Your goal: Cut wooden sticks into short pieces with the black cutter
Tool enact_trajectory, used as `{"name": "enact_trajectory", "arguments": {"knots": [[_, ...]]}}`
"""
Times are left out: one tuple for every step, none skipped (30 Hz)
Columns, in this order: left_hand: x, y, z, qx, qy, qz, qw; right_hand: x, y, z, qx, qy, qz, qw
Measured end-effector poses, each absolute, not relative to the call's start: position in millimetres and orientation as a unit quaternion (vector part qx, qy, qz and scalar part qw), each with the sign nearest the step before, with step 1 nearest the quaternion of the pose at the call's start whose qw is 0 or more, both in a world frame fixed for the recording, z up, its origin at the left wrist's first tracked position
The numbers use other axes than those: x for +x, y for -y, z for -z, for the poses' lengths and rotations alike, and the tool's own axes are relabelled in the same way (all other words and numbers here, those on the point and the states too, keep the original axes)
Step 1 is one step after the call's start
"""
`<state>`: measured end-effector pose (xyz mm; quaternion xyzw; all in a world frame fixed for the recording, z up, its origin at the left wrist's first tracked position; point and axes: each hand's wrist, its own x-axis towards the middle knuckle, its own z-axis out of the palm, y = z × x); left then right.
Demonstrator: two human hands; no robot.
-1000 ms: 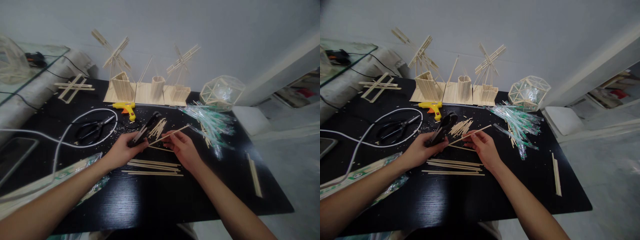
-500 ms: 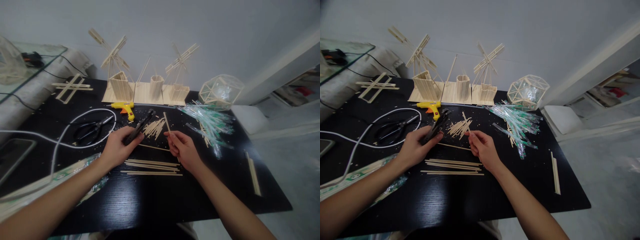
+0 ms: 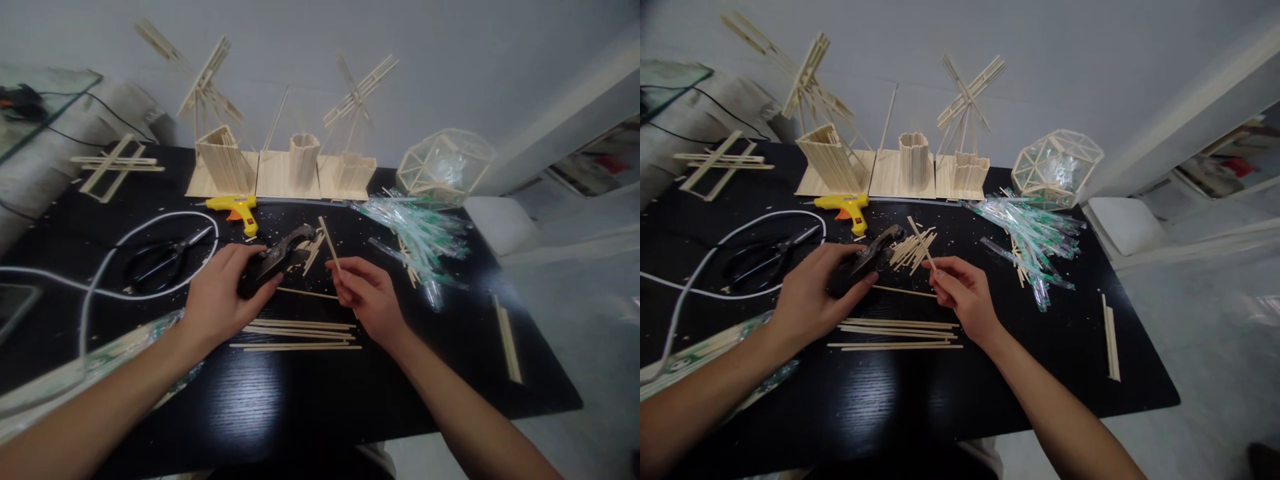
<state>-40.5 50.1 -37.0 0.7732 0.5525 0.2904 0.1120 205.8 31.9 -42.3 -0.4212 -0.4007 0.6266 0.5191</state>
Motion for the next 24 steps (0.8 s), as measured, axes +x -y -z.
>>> {"name": "enact_trajectory", "arguments": {"knots": [[-39.7,-50.4,36.9,0.774,-0.552,-0.291,0.104,204.9,-31.1,40.9,-0.422,0.408,-0.618,0.522],[-39.0,-50.4,36.8,0.776,-0.551,-0.29,0.098,203.8,-30.3,39.7,-0.423,0.418,-0.61,0.524],[-38.6,-50.4,37.0,0.779,-0.549,-0.289,0.093,202.7,-29.5,38.8,-0.422,0.432,-0.6,0.524],[-38.2,-50.1,37.2,0.782,-0.545,-0.287,0.092,201.6,-28.9,38.3,-0.421,0.446,-0.591,0.523],[-38.1,-49.7,37.6,0.787,-0.539,-0.286,0.092,200.7,-28.5,38.1,-0.42,0.459,-0.583,0.522],[-38.2,-49.2,38.0,0.792,-0.532,-0.285,0.093,199.9,-28.3,38.2,-0.421,0.469,-0.578,0.519],[-38.3,-48.6,38.4,0.797,-0.525,-0.284,0.095,199.3,-28.2,38.4,-0.423,0.475,-0.574,0.515],[-38.6,-48.1,38.8,0.801,-0.519,-0.284,0.095,198.8,-28.3,38.6,-0.426,0.478,-0.572,0.513],[-38.9,-47.8,39.2,0.804,-0.514,-0.284,0.093,198.5,-28.5,38.8,-0.43,0.478,-0.571,0.51],[-39.2,-47.5,39.5,0.806,-0.511,-0.284,0.089,198.3,-28.8,38.8,-0.434,0.478,-0.57,0.508],[-39.4,-47.4,39.8,0.808,-0.51,-0.283,0.084,198.1,-29.1,38.7,-0.437,0.477,-0.569,0.508],[-39.6,-47.5,40.0,0.809,-0.51,-0.282,0.079,198.0,-29.4,38.4,-0.441,0.477,-0.567,0.507],[-39.8,-47.5,40.2,0.81,-0.51,-0.279,0.076,197.8,-29.6,38.1,-0.444,0.478,-0.563,0.508],[-39.8,-47.6,40.2,0.811,-0.511,-0.276,0.073,197.7,-29.9,37.8,-0.449,0.48,-0.557,0.508],[-39.8,-47.5,40.2,0.812,-0.511,-0.272,0.07,197.4,-30.2,37.6,-0.454,0.482,-0.551,0.508],[-39.7,-47.3,40.2,0.814,-0.51,-0.268,0.067,197.2,-30.5,37.4,-0.458,0.484,-0.547,0.507],[-39.5,-47.0,40.2,0.817,-0.508,-0.265,0.064,196.9,-30.8,37.4,-0.462,0.484,-0.545,0.505],[-39.2,-46.6,40.3,0.82,-0.504,-0.264,0.06,196.6,-31.1,37.6,-0.467,0.485,-0.544,0.501],[-38.9,-46.2,40.4,0.824,-0.499,-0.263,0.056,196.5,-31.4,38.0,-0.473,0.485,-0.543,0.496],[-38.5,-45.8,40.7,0.827,-0.494,-0.262,0.053,196.4,-31.8,38.5,-0.479,0.488,-0.542,0.489],[-38.2,-45.4,41.0,0.831,-0.489,-0.262,0.05,196.4,-32.0,39.1,-0.485,0.491,-0.54,0.481],[-37.8,-45.2,41.5,0.833,-0.485,-0.26,0.048,196.4,-32.2,39.7,-0.489,0.494,-0.539,0.476],[-37.6,-45.0,42.0,0.836,-0.482,-0.258,0.048,196.6,-32.3,40.3,-0.49,0.495,-0.539,0.473],[-37.4,-44.9,42.6,0.838,-0.481,-0.254,0.049,196.7,-32.2,40.9,-0.488,0.494,-0.543,0.472]]}}
